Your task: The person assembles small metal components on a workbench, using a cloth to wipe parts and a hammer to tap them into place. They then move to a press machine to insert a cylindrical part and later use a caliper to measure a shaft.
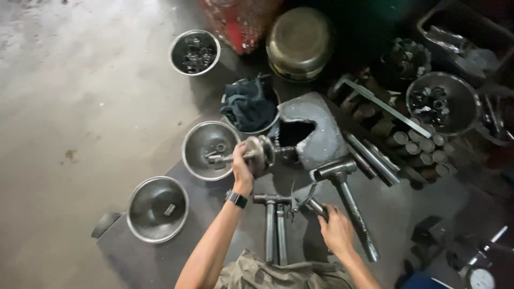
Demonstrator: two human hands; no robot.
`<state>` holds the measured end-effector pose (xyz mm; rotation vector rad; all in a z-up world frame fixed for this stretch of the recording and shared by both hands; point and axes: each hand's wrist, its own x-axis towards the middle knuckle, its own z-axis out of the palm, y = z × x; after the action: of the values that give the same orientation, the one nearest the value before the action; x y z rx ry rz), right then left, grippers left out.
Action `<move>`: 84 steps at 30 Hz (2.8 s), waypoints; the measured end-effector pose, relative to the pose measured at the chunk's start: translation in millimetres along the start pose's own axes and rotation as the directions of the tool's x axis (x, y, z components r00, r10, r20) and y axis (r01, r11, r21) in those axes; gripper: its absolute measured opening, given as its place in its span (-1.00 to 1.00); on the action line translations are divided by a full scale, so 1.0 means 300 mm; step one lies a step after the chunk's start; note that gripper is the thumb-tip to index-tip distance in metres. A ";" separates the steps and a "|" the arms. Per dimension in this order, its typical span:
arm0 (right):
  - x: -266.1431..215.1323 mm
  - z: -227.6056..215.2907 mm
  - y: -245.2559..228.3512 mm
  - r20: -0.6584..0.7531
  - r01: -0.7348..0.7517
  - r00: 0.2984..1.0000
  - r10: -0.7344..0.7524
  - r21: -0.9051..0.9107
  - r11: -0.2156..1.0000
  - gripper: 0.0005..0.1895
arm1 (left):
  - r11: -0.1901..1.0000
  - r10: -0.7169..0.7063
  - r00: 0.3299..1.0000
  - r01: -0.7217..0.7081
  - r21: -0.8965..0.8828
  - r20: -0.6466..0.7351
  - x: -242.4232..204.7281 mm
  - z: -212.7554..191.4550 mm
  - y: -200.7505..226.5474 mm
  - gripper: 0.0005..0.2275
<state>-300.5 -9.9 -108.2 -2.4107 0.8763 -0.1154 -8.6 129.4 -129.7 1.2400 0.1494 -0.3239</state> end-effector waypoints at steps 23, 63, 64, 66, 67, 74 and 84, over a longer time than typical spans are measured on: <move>1.007 -0.429 0.544 -0.255 0.013 0.947 -0.194 -0.573 0.819 -0.55 | 0.929 -0.258 0.963 0.268 -0.254 0.073 -0.423 0.073 0.529 -0.30; -0.039 -0.737 -0.708 0.012 0.756 0.644 -0.765 0.147 0.638 -0.34 | 0.875 -0.222 0.932 0.321 -0.363 0.287 -0.851 -0.096 0.700 -0.36; -0.038 -0.736 -0.703 0.011 0.753 0.647 -0.763 0.149 0.641 -0.34 | 0.875 -0.226 0.931 0.324 -0.360 0.288 -0.853 -0.089 0.708 -0.36; -0.033 -0.736 -0.693 0.035 0.707 0.693 -0.720 0.160 0.689 -0.47 | 0.914 -0.192 0.938 0.278 -0.296 0.289 -0.856 -0.073 0.724 -0.36; -0.030 -0.731 -0.685 0.034 0.704 0.696 -0.717 0.162 0.691 -0.47 | 0.914 -0.195 0.937 0.281 -0.292 0.290 -0.857 -0.068 0.726 -0.36; -0.012 -0.707 -0.638 0.007 0.685 0.715 -0.699 0.194 0.703 -0.65 | 0.918 -0.235 0.940 0.298 -0.260 0.247 -0.851 -0.036 0.731 -0.36; 0.016 -0.708 -0.623 0.014 0.632 0.750 -0.661 0.281 0.722 -0.71 | 0.907 -0.237 0.938 0.307 -0.289 0.254 -0.835 -0.043 0.681 -0.37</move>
<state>-247.0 1.8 169.3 -2.3301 -0.0834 -0.3329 -178.6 240.4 122.2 0.8477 0.1850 -0.6489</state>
